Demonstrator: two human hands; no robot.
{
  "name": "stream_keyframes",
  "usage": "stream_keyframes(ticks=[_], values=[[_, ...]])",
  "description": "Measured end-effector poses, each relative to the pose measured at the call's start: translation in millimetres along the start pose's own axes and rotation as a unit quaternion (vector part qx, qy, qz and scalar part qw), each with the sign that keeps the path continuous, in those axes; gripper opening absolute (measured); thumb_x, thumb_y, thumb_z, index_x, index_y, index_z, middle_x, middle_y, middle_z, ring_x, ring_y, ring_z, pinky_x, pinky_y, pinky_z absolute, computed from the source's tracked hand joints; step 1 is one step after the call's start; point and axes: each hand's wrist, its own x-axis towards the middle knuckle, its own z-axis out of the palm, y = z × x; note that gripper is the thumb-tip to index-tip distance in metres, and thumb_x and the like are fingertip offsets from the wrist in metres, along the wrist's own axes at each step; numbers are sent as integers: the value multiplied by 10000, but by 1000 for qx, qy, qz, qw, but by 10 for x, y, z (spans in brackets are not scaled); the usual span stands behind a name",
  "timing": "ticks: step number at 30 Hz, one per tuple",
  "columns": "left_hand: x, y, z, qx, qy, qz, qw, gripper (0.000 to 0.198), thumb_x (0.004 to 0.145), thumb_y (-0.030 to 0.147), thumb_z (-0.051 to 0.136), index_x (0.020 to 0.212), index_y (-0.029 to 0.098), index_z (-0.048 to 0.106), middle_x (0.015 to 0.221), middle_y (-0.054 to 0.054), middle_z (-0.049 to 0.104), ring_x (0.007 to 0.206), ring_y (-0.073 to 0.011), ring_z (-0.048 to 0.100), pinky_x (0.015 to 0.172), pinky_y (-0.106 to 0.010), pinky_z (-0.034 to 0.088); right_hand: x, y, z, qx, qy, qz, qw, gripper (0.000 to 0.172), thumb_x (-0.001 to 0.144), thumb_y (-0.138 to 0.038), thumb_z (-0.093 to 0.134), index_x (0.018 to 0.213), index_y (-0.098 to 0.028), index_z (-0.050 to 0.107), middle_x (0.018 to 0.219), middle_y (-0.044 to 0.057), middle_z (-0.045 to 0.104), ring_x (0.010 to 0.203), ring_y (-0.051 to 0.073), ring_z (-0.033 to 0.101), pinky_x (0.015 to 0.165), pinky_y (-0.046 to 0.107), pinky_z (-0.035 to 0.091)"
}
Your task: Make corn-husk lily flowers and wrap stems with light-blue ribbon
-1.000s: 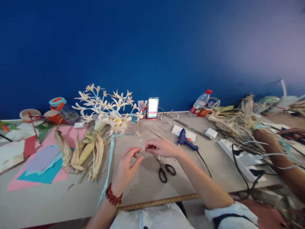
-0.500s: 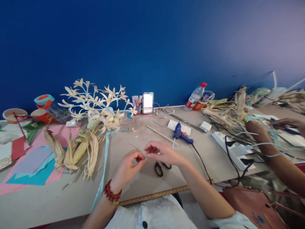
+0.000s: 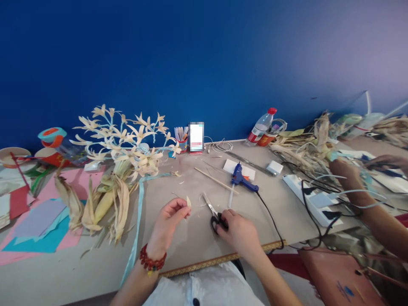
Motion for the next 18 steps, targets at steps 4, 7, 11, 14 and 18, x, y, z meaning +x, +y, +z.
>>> stream_keyframes(ticks=[4, 7, 11, 14, 18], values=[[-25, 15, -3, -23, -12, -10, 1000, 119, 810, 269, 697, 775, 178, 629, 689, 16, 616, 679, -106, 521, 674, -207, 402, 54, 139, 4, 132, -20, 59, 989, 83, 790, -290, 576, 777, -209, 587, 761, 45, 686, 656, 202, 635, 541, 261, 348], [-31, 25, -6, -48, -10, -14, 999, 120, 800, 262, 708, 779, 177, 625, 689, 22, 600, 675, -104, 519, 680, -213, 407, 78, 309, 58, 382, -41, 67, 921, 178, 799, -390, 574, 831, -216, 556, 721, 23, 654, 609, 180, 614, 550, 266, 437], [-23, 30, 12, -69, 3, -16, 998, 129, 792, 264, 713, 761, 180, 620, 696, 32, 558, 677, -102, 505, 689, -220, 409, 35, 301, 103, 590, -41, 16, 806, 357, 768, -488, 649, 956, -200, 556, 797, 32, 625, 669, 169, 595, 594, 277, 499], [-28, 39, 51, -72, 10, -3, 997, 131, 797, 270, 704, 747, 181, 621, 713, 21, 568, 707, -113, 515, 707, -228, 411, -49, 92, 100, 582, -42, -34, 812, 323, 755, -461, 701, 872, -191, 566, 674, -20, 549, 575, 125, 512, 533, 227, 434], [-64, 70, 116, -89, 13, 20, 996, 127, 799, 247, 706, 735, 179, 621, 754, 9, 584, 744, -121, 519, 744, -240, 414, -143, -180, 82, 513, -28, -90, 853, 300, 728, -389, 751, 788, -194, 531, 646, -48, 499, 544, 101, 458, 518, 207, 382]])
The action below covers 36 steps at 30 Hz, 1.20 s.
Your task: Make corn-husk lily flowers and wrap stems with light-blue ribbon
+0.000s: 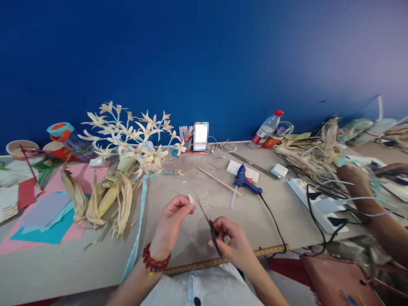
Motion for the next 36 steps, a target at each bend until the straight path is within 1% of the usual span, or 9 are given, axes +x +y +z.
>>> stream_keyframes(ticks=[2, 5, 10, 13, 16, 23, 30, 36], values=[[-22, 13, 22, -19, -9, 9, 1000, 110, 805, 231, 702, 746, 180, 625, 785, 3, 598, 773, -127, 523, 772, -250, 417, -4, -41, 50, -45, 7, -20, 999, 292, 732, -373, 753, 807, -193, 535, 665, -43, 520, 542, 101, 460, 514, 204, 375], [-44, 30, 32, -39, -16, 21, 999, 79, 817, 221, 691, 774, 186, 635, 837, -9, 626, 835, -144, 541, 821, -271, 417, 5, -74, 59, -102, 16, -41, 994, 292, 736, -369, 754, 841, -191, 546, 686, -29, 566, 542, 108, 486, 515, 206, 385], [-62, 61, 29, -37, -27, 25, 999, 73, 831, 226, 678, 780, 187, 644, 858, -17, 657, 846, -146, 555, 823, -265, 417, 21, -109, 50, -138, 31, -67, 988, 307, 739, -399, 755, 822, -191, 544, 682, -21, 586, 500, 103, 494, 495, 206, 384], [-78, 72, 32, -32, -20, 24, 999, 73, 830, 228, 680, 784, 185, 645, 859, -21, 669, 840, -144, 558, 810, -255, 420, 21, -120, 55, -144, 27, -72, 987, 304, 748, -410, 749, 821, -195, 547, 662, -26, 574, 503, 105, 496, 495, 205, 384], [-91, 73, 33, -34, -16, 22, 999, 82, 824, 226, 686, 773, 187, 637, 849, -21, 671, 838, -148, 564, 811, -260, 423, 16, -137, 63, -139, 22, -62, 988, 282, 745, -382, 750, 814, -199, 548, 658, -26, 573, 510, 108, 495, 490, 202, 383], [-104, 69, 34, -47, -16, 18, 999, 88, 812, 228, 695, 773, 195, 625, 856, -21, 680, 837, -156, 572, 818, -274, 431, 7, -151, 75, -141, 30, -45, 989, 261, 736, -372, 746, 784, -207, 548, 618, -28, 549, 500, 114, 477, 481, 208, 379], [-130, 72, 45, -50, -16, 27, 998, 96, 812, 225, 700, 775, 189, 620, 849, -27, 683, 835, -157, 576, 821, -283, 428, 10, -158, 77, -162, 33, -51, 985, 280, 741, -388, 748, 764, -208, 534, 616, -29, 556, 493, 111, 486, 481, 207, 376], [-121, 82, 58, -44, -16, 30, 998, 98, 810, 238, 701, 764, 190, 630, 840, -29, 685, 836, -163, 576, 821, -285, 436, 12, -154, 74, -158, 36, -54, 985, 265, 742, -370, 745, 744, -210, 533, 607, -36, 537, 493, 105, 459, 472, 203, 363]])
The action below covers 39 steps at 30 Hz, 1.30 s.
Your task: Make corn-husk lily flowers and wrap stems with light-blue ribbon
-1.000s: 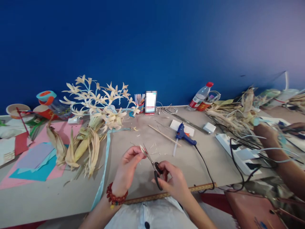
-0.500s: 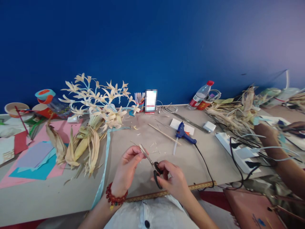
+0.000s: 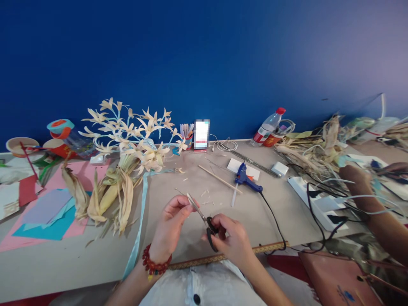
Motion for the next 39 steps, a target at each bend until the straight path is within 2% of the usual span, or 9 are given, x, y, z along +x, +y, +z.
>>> stream_keyframes(ticks=[4, 10, 21, 29, 33, 39], values=[[-3, 3, 10, 2, 10, -1, 1000, 100, 791, 247, 718, 759, 190, 641, 841, -31, 685, 834, -168, 583, 816, -288, 443, -1, 24, 8, 3, -1, 5, 1000, 252, 738, -339, 741, 745, -211, 524, 607, -38, 528, 493, 108, 448, 474, 208, 357], [1, -6, 3, 4, 2, 1, 1000, 82, 805, 243, 706, 761, 203, 650, 843, -23, 686, 841, -162, 588, 835, -283, 447, -2, 43, 6, 12, -8, 8, 1000, 299, 736, -400, 747, 731, -212, 515, 599, -44, 500, 497, 108, 439, 472, 208, 341], [3, -3, -3, 27, -10, 18, 999, 57, 828, 233, 691, 777, 211, 675, 831, -9, 679, 833, -153, 587, 826, -267, 438, 25, 34, -7, 60, -6, 6, 998, 331, 757, -412, 721, 674, -211, 471, 592, -48, 446, 513, 105, 394, 469, 202, 313], [9, 6, -32, 71, 3, 23, 997, 88, 828, 272, 695, 793, 196, 668, 833, -25, 674, 839, -164, 588, 818, -269, 436, 47, -62, -64, 131, -65, 45, 988, 418, 704, -494, 742, 669, -209, 438, 594, -64, 392, 506, 90, 350, 464, 200, 298], [1, 3, -36, 89, 3, 49, 995, 48, 833, 236, 690, 806, 204, 666, 839, -11, 671, 836, -150, 593, 803, -247, 442, 58, -90, -72, 149, -70, 64, 984, 433, 693, -523, 742, 649, -205, 452, 577, -62, 401, 504, 91, 349, 457, 202, 272], [-19, 24, -13, 109, 2, 51, 993, 70, 841, 250, 678, 805, 190, 676, 848, -32, 673, 850, -170, 597, 812, -266, 451, 67, -99, -63, 174, -81, 73, 979, 436, 682, -519, 747, 634, -204, 450, 564, -64, 382, 504, 89, 315, 461, 207, 240]])
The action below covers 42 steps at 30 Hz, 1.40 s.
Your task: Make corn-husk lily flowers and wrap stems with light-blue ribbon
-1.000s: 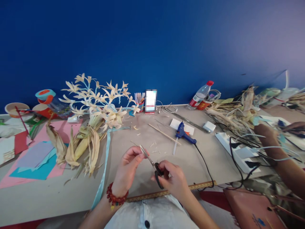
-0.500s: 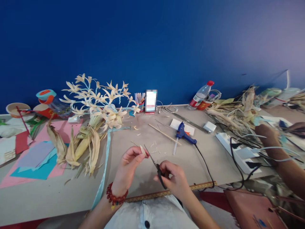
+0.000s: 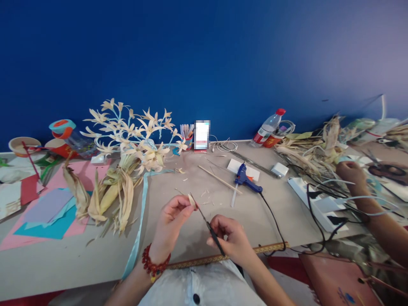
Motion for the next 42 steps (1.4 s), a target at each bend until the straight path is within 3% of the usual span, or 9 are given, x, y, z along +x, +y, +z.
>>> stream_keyframes(ticks=[42], values=[[2, -30, -12, 8, -13, 8, 1000, 71, 861, 234, 659, 805, 193, 646, 832, -8, 653, 821, -138, 582, 790, -236, 437, 5, 33, 14, 62, -16, 20, 998, 462, 642, -515, 800, 615, -191, 473, 550, -62, 400, 514, 88, 308, 485, 224, 230]])
